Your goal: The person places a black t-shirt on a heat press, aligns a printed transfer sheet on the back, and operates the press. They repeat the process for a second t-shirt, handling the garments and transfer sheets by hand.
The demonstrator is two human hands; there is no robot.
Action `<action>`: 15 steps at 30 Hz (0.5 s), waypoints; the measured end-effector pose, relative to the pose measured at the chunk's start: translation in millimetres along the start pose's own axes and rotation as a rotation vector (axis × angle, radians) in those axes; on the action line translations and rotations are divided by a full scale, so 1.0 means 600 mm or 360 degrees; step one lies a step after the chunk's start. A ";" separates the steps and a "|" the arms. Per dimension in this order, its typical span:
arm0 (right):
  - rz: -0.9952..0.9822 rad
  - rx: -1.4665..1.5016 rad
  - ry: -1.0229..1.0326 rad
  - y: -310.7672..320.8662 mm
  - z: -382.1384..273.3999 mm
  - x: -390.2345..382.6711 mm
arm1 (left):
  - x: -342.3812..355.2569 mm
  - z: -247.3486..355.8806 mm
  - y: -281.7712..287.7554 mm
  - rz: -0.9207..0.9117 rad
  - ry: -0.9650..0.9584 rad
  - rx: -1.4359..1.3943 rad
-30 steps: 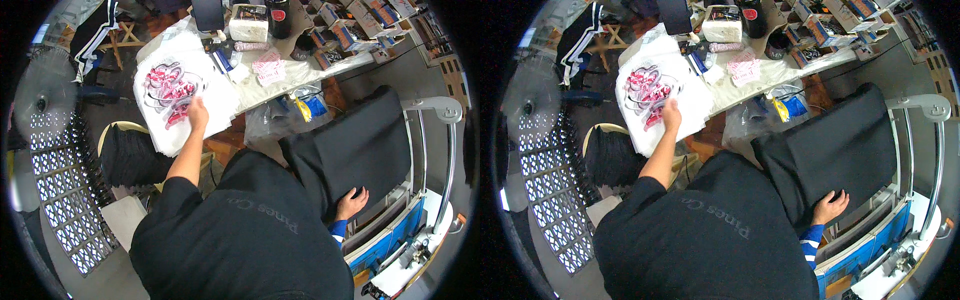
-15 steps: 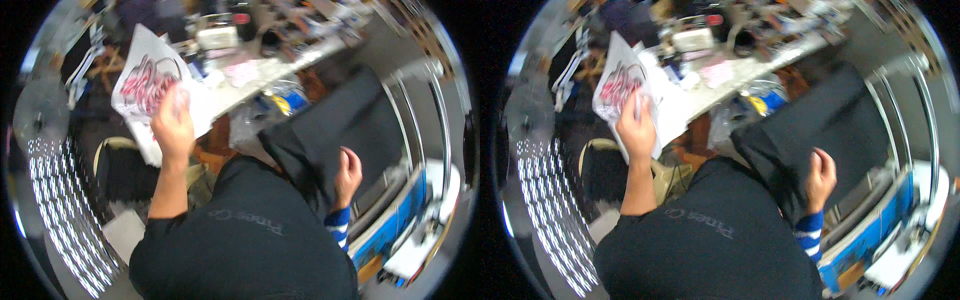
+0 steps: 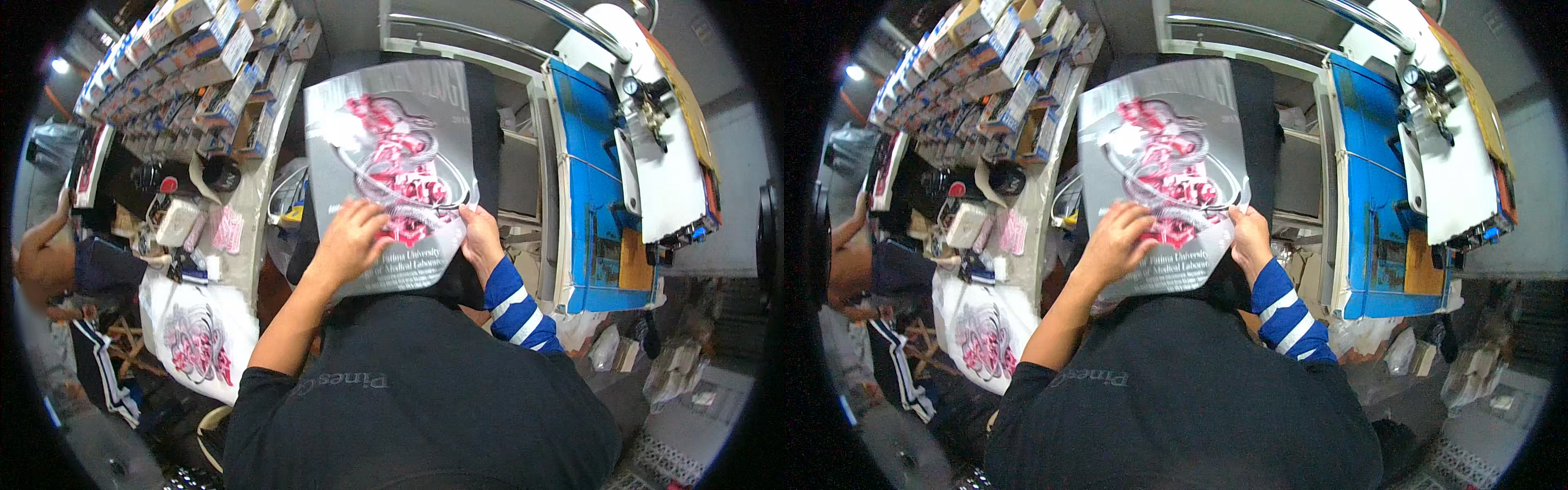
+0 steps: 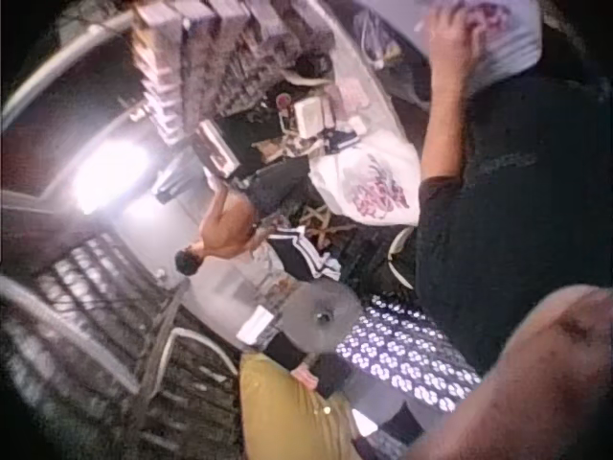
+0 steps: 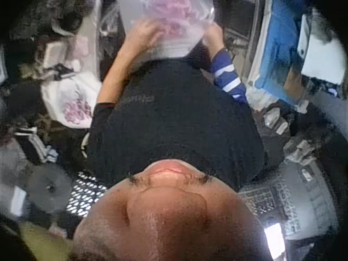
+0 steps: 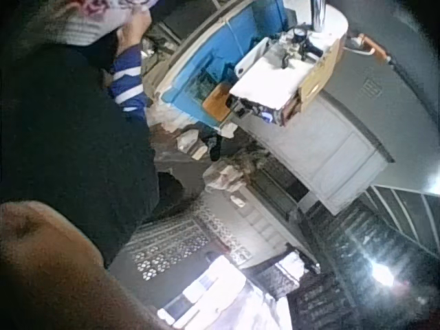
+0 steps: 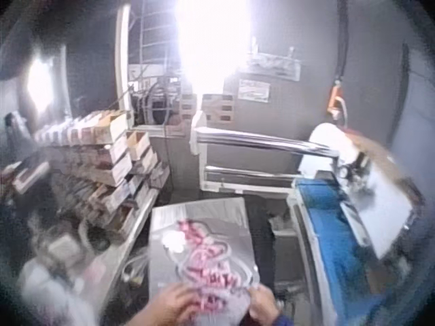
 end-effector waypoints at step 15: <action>0.0104 -0.2690 0.1021 -0.021 -0.061 -0.117 | 0.015 -0.132 -0.056 -0.0160 0.0350 0.0218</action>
Point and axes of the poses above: each hand's wrist, its own x-axis towards the middle knuckle, its own y-axis out of the back of the hand, z = x × y, the point moved 4 cm from there along x, towards the middle knuckle, and after that the axes turned 10 degrees about -z, right-handed, at the moved point
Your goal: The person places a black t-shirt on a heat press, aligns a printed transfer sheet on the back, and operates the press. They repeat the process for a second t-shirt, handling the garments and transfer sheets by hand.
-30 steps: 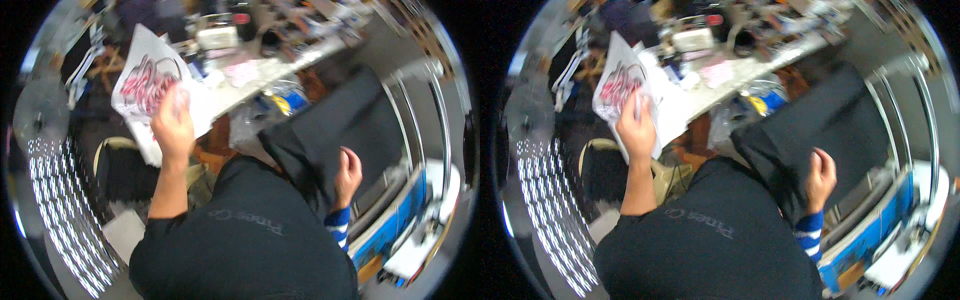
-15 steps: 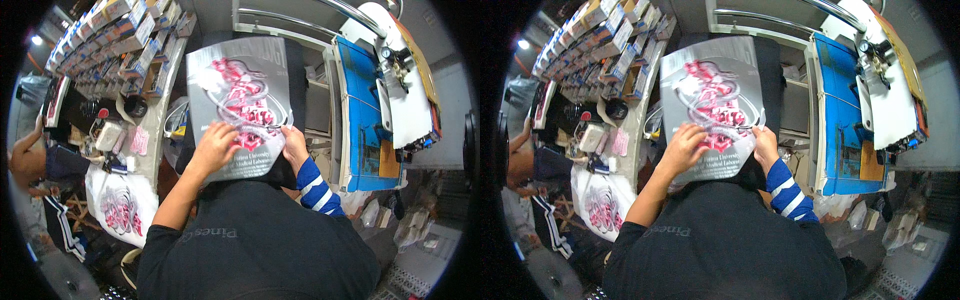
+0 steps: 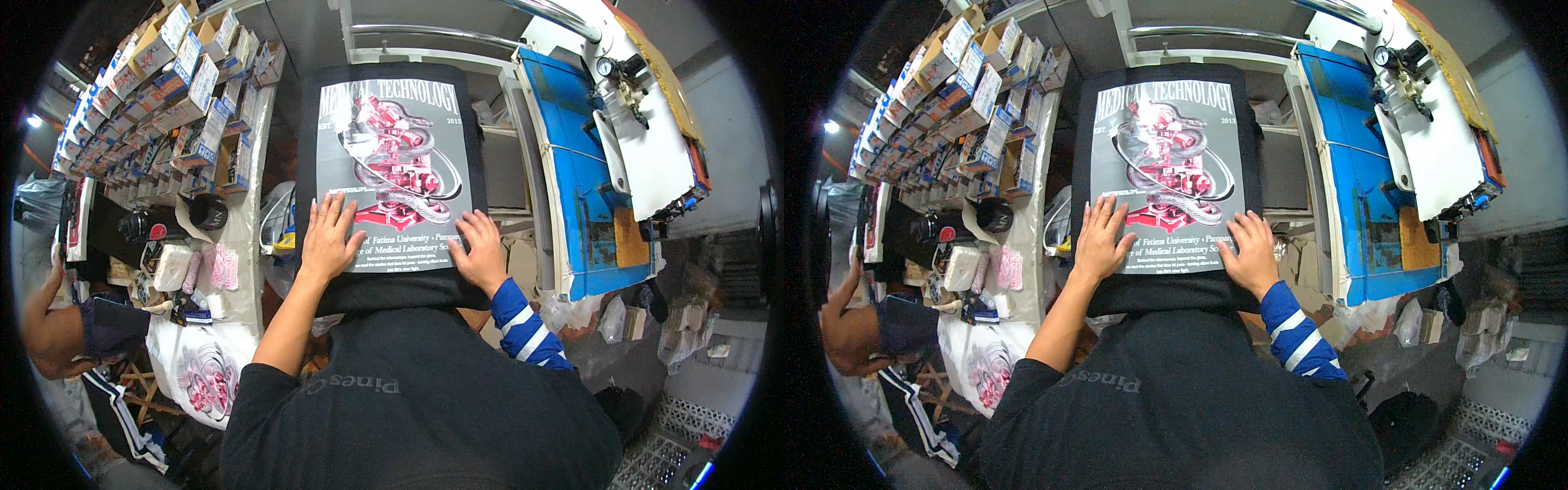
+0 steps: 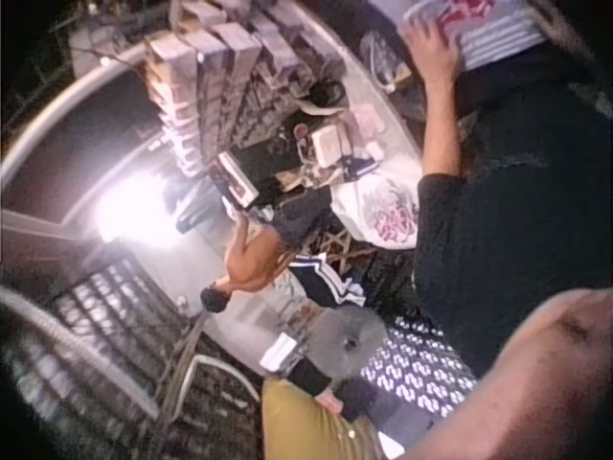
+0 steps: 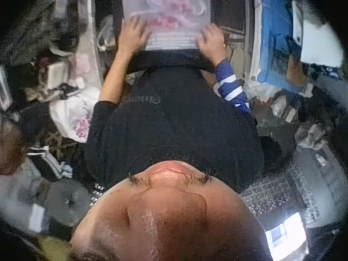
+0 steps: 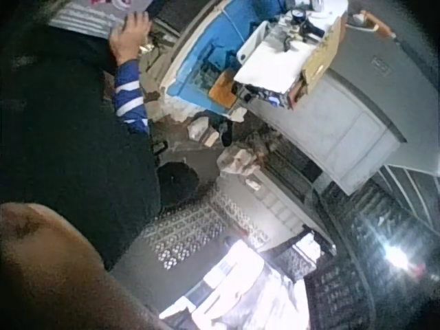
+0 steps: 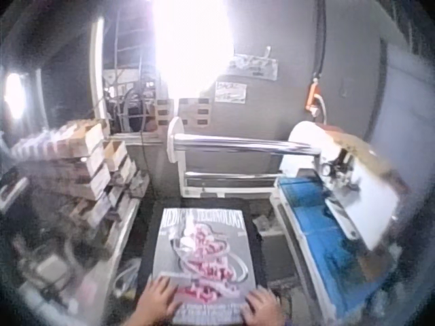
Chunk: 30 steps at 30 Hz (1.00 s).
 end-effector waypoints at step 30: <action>0.0109 -0.0229 -0.0088 -0.027 -0.014 -0.015 | -0.051 -0.070 0.014 0.0294 -0.0039 -0.0480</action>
Point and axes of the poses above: each hand's wrist, its own x-axis towards the middle knuckle, its own y-axis out of the back of the hand, z = x × y, the point moved 4 cm from there along x, towards the middle knuckle, and after that the axes turned 10 degrees about -z, right-handed, at the moved point
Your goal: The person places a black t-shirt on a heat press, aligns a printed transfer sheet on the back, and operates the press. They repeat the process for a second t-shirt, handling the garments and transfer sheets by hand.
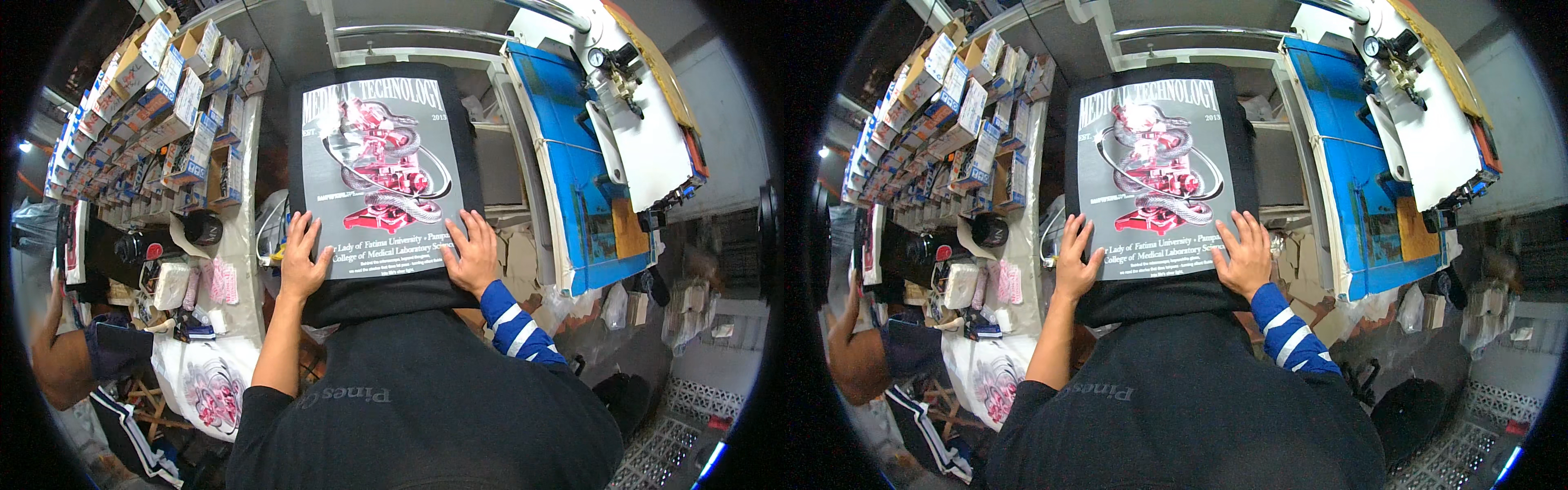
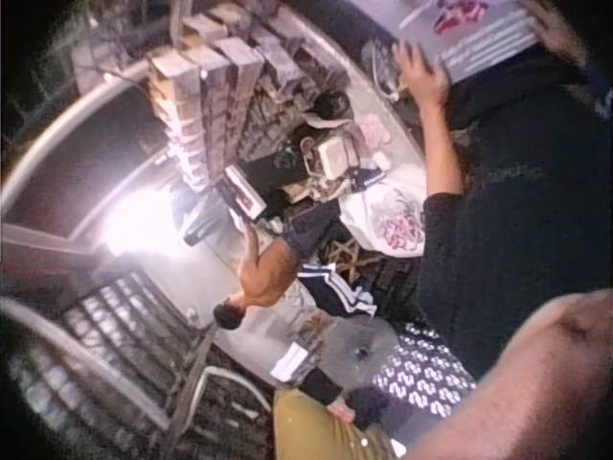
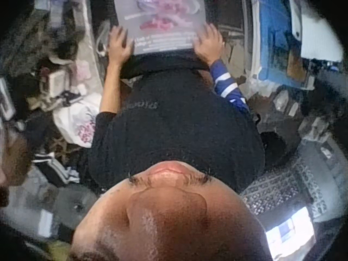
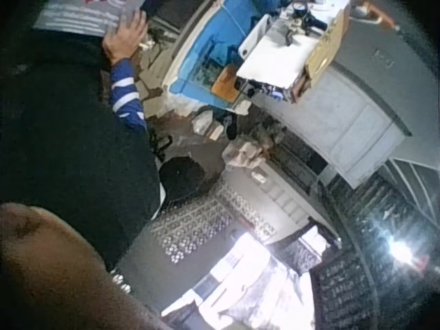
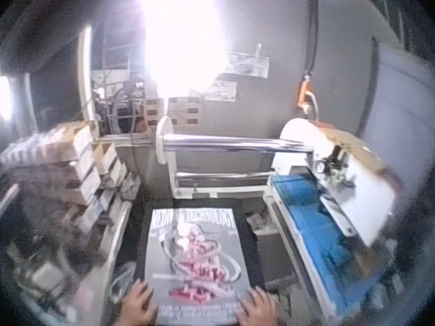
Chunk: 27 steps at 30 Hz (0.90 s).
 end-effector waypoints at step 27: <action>0.0028 0.0044 0.0019 0.003 0.000 0.006 | 0.002 0.011 0.011 -0.0021 -0.0007 0.0068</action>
Point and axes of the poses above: each hand's wrist, its own x-axis towards the middle knuckle, its own y-axis out of the back of the hand, z = x × y, the point moved 4 cm from there along x, towards the middle knuckle, and after that the axes turned 10 degrees about -z, right-handed, at the moved point
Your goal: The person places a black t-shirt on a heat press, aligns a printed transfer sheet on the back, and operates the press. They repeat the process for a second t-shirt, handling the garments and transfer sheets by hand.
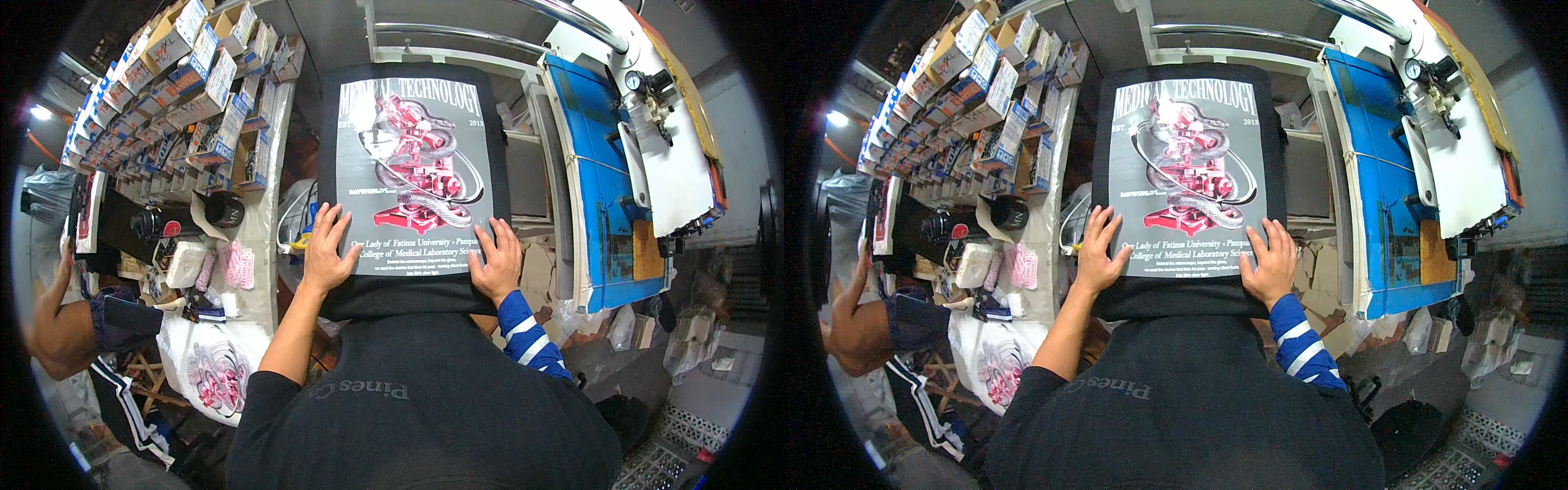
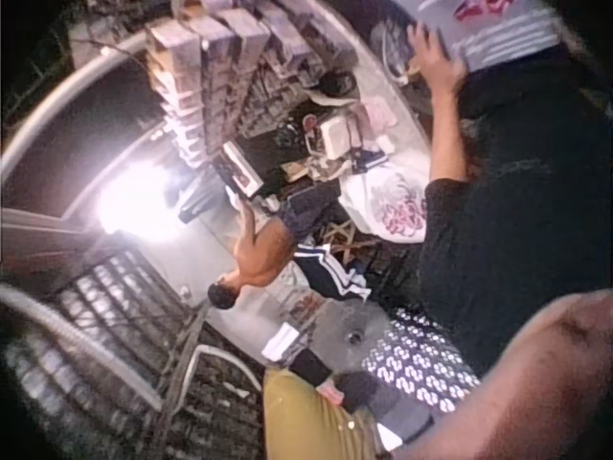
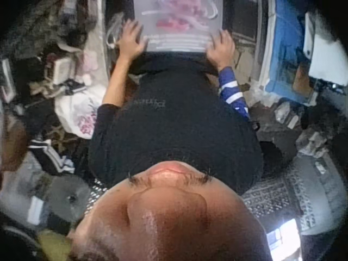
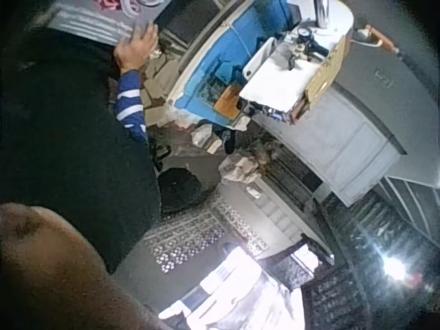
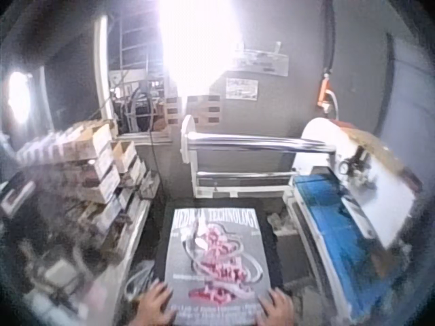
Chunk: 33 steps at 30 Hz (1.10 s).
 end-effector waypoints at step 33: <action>-0.0440 0.2374 -0.1396 -0.065 0.210 -0.038 | -0.087 -0.213 -0.054 -0.0286 0.1337 -0.2015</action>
Point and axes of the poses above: each hand's wrist, its own x-axis towards the middle knuckle, its own y-axis out of the back of the hand, z = x × y, the point moved 4 cm from there along x, towards the middle knuckle, and after that the axes turned 10 degrees about -z, right-handed, at the moved point
